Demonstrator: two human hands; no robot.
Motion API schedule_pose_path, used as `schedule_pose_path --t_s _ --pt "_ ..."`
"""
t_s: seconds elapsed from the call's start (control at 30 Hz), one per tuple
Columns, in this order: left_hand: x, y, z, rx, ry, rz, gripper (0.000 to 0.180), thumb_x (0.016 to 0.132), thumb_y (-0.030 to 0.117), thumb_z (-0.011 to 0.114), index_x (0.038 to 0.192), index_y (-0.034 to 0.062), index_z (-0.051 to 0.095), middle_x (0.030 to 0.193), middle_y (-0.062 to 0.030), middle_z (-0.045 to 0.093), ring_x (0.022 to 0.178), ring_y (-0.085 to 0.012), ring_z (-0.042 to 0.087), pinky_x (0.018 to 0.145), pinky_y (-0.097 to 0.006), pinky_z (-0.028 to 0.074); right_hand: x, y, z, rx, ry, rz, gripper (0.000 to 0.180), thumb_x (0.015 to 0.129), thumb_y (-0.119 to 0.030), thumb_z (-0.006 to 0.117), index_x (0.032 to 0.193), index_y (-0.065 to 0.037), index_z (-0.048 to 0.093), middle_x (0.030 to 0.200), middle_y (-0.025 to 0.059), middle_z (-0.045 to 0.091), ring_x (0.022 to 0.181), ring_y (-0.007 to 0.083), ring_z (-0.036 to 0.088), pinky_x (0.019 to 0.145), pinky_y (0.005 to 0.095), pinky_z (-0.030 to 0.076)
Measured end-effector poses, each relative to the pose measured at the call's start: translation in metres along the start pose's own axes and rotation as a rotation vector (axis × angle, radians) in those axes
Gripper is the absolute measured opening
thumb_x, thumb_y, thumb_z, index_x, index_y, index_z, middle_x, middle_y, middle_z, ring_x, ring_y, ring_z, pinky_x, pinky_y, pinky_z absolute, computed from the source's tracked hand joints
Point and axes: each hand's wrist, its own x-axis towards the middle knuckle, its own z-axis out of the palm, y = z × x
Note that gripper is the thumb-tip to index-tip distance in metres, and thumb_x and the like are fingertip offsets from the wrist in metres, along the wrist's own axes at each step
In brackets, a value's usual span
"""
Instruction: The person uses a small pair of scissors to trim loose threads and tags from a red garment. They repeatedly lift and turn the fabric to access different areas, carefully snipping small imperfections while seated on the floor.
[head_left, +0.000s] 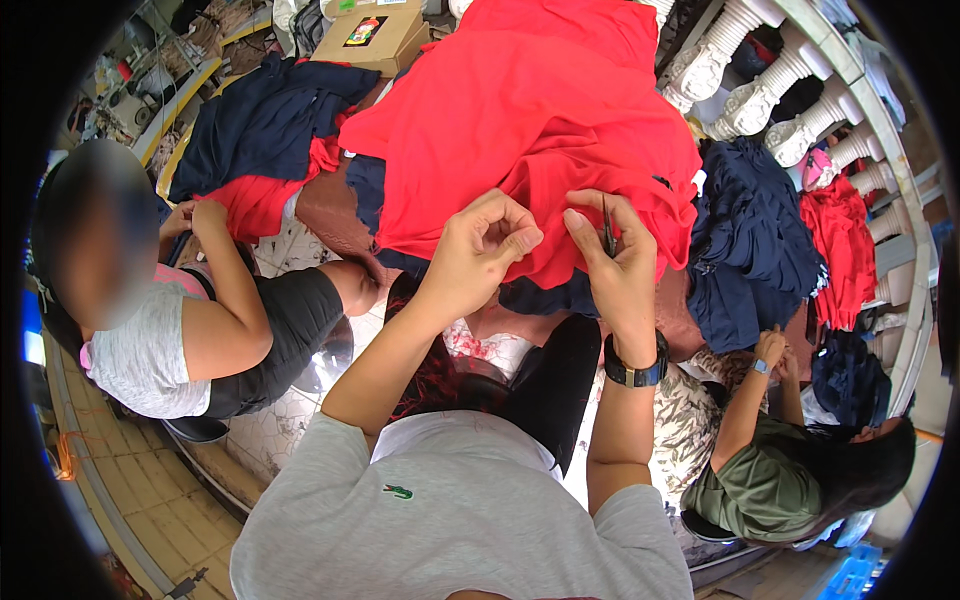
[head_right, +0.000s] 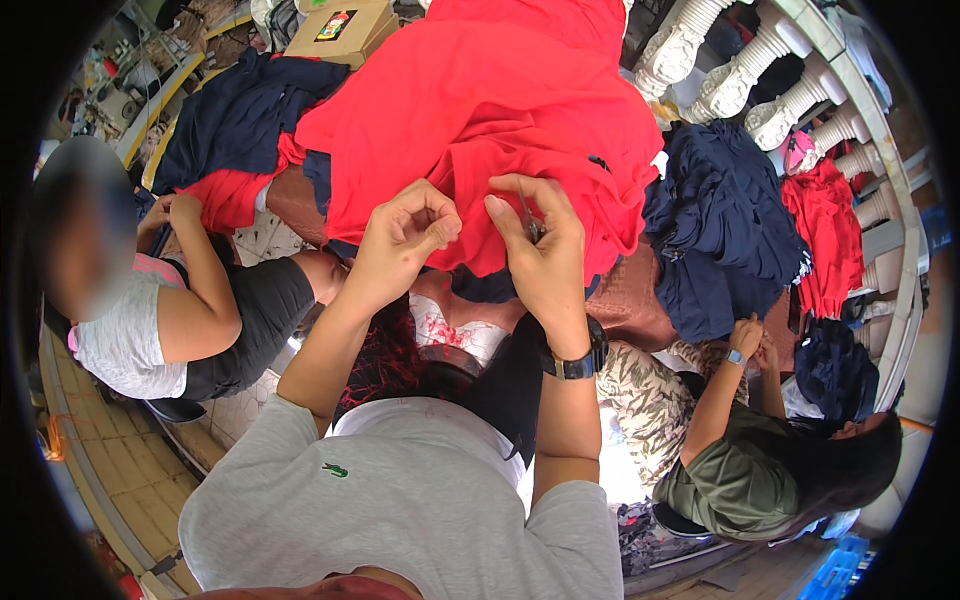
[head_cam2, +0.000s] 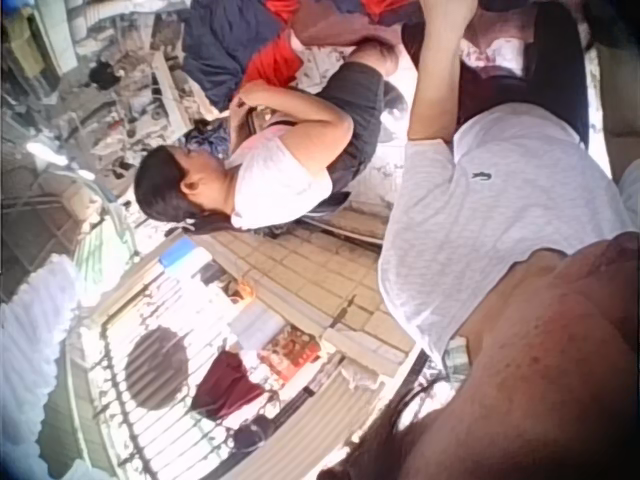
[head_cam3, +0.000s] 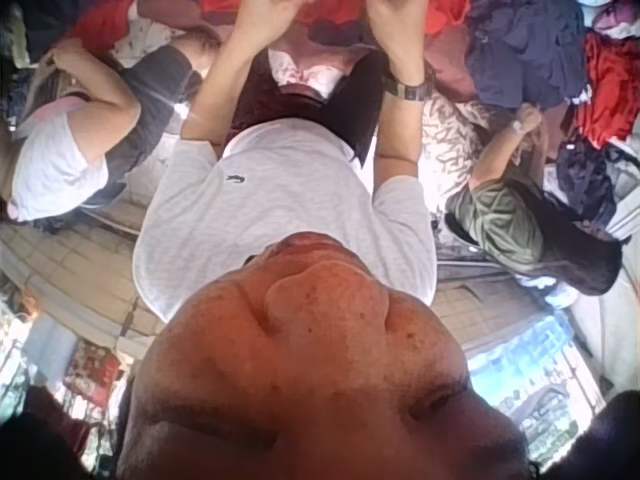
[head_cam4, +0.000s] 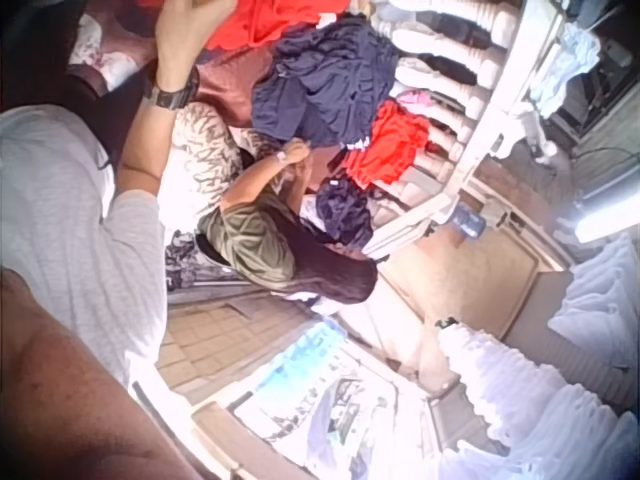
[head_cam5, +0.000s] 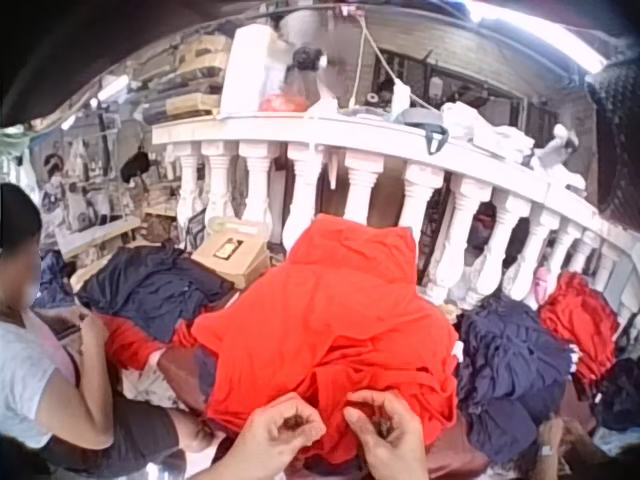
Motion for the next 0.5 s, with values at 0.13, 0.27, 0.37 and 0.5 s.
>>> schedule_pose_path --t_s 0.13,0.27,0.37,0.5 --pt "-0.002 0.0 -0.001 -0.243 -0.023 -0.104 0.007 0.096 0.005 0.069 0.095 0.0002 0.064 0.091 -0.004 0.065 0.083 -0.0119 0.065 0.077 -0.025 0.053 -0.018 -0.019 -0.009 0.024 0.052 0.05 0.028 0.105 -0.024 0.054 0.106 0.002 0.065 0.087 0.0065 0.054 0.079 0.0151 0.052 0.071 0.0283 0.042" --pt "-0.003 0.0 0.0 -0.264 0.02 -0.054 0.005 0.096 0.002 0.068 0.094 0.0001 0.064 0.092 -0.0048 0.067 0.084 -0.0117 0.065 0.08 -0.026 0.053 -0.045 -0.041 0.001 0.439 -0.3 0.372 0.045 0.111 -0.038 0.038 0.099 0.0 0.059 0.07 -0.0021 0.04 0.06 0.0068 0.036 0.054 0.025 0.03" --pt "-0.005 0.002 -0.003 -0.245 -0.029 -0.069 0.004 0.095 0.001 0.068 0.094 0.0 0.064 0.094 -0.0052 0.067 0.088 -0.0111 0.065 0.083 -0.026 0.052 -0.045 -0.02 0.019 0.501 -0.292 0.461 0.045 0.111 -0.039 0.035 0.091 -0.003 0.054 0.068 -0.0042 0.034 0.056 0.0053 0.029 0.051 0.0248 0.025" --pt "-0.007 0.001 -0.004 -0.274 -0.039 -0.013 0.005 0.093 -0.001 0.069 0.093 -0.0001 0.065 0.097 -0.0059 0.067 0.091 -0.0107 0.063 0.085 -0.026 0.051 -0.039 -0.012 0.024 0.496 -0.305 0.466 0.044 0.111 -0.038 0.037 0.086 -0.004 0.052 0.067 -0.0041 0.034 0.055 0.0051 0.028 0.05 0.0246 0.025"
